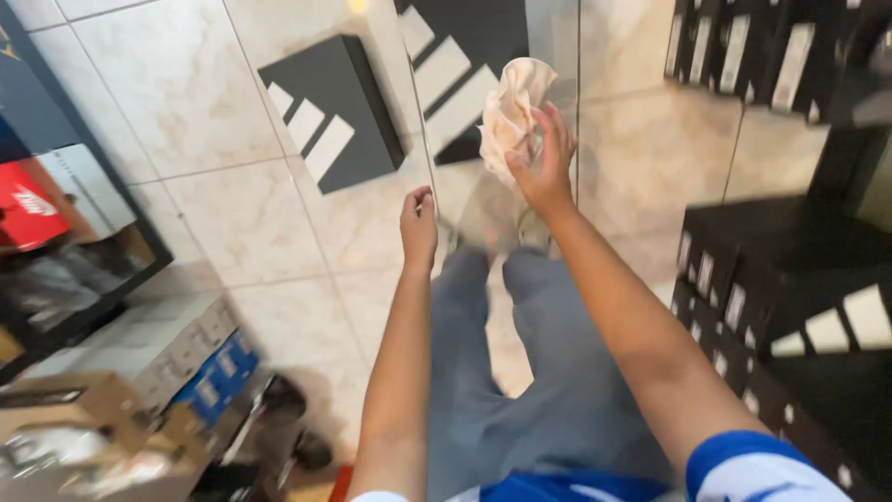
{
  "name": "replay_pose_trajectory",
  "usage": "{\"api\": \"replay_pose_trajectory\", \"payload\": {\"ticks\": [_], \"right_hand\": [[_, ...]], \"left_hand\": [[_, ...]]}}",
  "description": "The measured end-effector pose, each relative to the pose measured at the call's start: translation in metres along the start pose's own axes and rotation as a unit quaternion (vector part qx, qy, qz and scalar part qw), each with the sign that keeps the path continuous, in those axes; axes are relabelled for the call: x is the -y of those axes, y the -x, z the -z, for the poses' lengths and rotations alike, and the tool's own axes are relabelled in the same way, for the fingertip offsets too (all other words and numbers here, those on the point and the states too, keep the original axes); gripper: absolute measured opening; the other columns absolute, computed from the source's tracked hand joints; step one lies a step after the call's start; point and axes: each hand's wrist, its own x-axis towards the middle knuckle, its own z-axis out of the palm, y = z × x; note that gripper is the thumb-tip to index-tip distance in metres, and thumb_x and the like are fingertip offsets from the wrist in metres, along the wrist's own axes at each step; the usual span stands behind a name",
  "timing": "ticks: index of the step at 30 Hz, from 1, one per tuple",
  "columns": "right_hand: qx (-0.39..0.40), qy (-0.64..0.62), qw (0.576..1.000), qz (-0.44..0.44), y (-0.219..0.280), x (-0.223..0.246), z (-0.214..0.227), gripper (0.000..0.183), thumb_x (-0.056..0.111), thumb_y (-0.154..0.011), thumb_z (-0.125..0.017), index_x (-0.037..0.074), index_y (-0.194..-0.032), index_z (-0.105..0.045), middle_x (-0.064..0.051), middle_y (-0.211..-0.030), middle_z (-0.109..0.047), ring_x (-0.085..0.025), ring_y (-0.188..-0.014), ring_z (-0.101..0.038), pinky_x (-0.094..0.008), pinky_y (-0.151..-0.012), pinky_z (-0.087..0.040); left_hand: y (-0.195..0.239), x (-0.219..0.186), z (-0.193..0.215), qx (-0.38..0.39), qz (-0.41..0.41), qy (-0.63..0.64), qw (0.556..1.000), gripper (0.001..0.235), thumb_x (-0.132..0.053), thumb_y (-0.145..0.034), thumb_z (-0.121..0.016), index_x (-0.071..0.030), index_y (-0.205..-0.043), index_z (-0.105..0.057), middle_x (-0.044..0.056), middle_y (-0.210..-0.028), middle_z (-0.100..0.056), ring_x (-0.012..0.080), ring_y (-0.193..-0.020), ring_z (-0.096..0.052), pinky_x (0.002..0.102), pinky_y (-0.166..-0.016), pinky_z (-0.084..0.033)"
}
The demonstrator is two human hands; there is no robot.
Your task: Cleaning shoe boxes and shoes with a cloth and organizing them in a warehouse
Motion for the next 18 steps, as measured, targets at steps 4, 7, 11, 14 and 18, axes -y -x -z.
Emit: {"api": "replay_pose_trajectory", "payload": {"ticks": [4,7,11,14,18], "right_hand": [[0.026,0.212,0.952,0.218,-0.096,-0.069,-0.051,0.077,0.040,-0.097,-0.076,0.008,-0.158,-0.041,-0.028,-0.163,-0.025,-0.054,-0.150,-0.027,-0.065,-0.123,-0.024],[0.071,0.387,0.909,0.141,-0.131,-0.058,-0.088,0.083,0.048,-0.112,-0.076,0.019,-0.170,-0.024,-0.025,-0.168,-0.003,-0.047,-0.155,-0.002,-0.071,-0.124,-0.015],[0.056,0.462,0.882,0.072,-0.151,-0.095,-0.139,0.083,0.053,-0.113,-0.055,0.008,-0.171,-0.017,-0.028,-0.166,0.006,-0.055,-0.150,0.006,-0.071,-0.122,-0.004],[0.101,0.373,0.895,0.221,-0.137,-0.082,-0.151,0.072,0.025,-0.102,-0.057,-0.007,-0.160,-0.028,-0.028,-0.167,-0.016,-0.046,-0.155,-0.011,-0.059,-0.126,-0.008],[0.113,0.336,0.847,0.396,-0.216,-0.093,-0.127,0.070,0.026,-0.097,-0.058,-0.005,-0.156,-0.037,-0.027,-0.163,-0.031,-0.046,-0.149,-0.030,-0.058,-0.120,-0.025]], "left_hand": [[-0.096,0.020,-0.040,0.006,-0.172,-0.091,0.981,0.048,-0.030,-0.100,-0.056,0.004,-0.134,-0.058,0.022,-0.131,-0.064,0.0358,-0.121,-0.061,0.040,-0.104,-0.047],[-0.152,0.021,-0.073,-0.049,-0.173,-0.086,0.980,0.061,-0.026,-0.103,-0.048,0.008,-0.152,-0.033,0.027,-0.156,-0.043,0.0409,-0.143,-0.044,0.041,-0.119,-0.034],[-0.184,0.010,-0.101,-0.043,-0.166,-0.071,0.982,0.061,-0.036,-0.107,-0.033,-0.003,-0.158,-0.028,0.017,-0.162,-0.040,0.0337,-0.145,-0.045,0.039,-0.114,-0.039],[-0.173,0.017,-0.099,-0.091,-0.144,-0.103,0.980,0.049,-0.031,-0.105,-0.040,-0.014,-0.152,-0.040,0.014,-0.133,-0.068,0.0368,-0.106,-0.070,0.044,-0.082,-0.054],[-0.176,0.013,-0.095,-0.086,-0.185,-0.144,0.968,0.056,-0.038,-0.105,-0.037,-0.008,-0.153,-0.037,0.022,-0.123,-0.068,0.0442,-0.096,-0.068,0.050,-0.078,-0.053]]}}
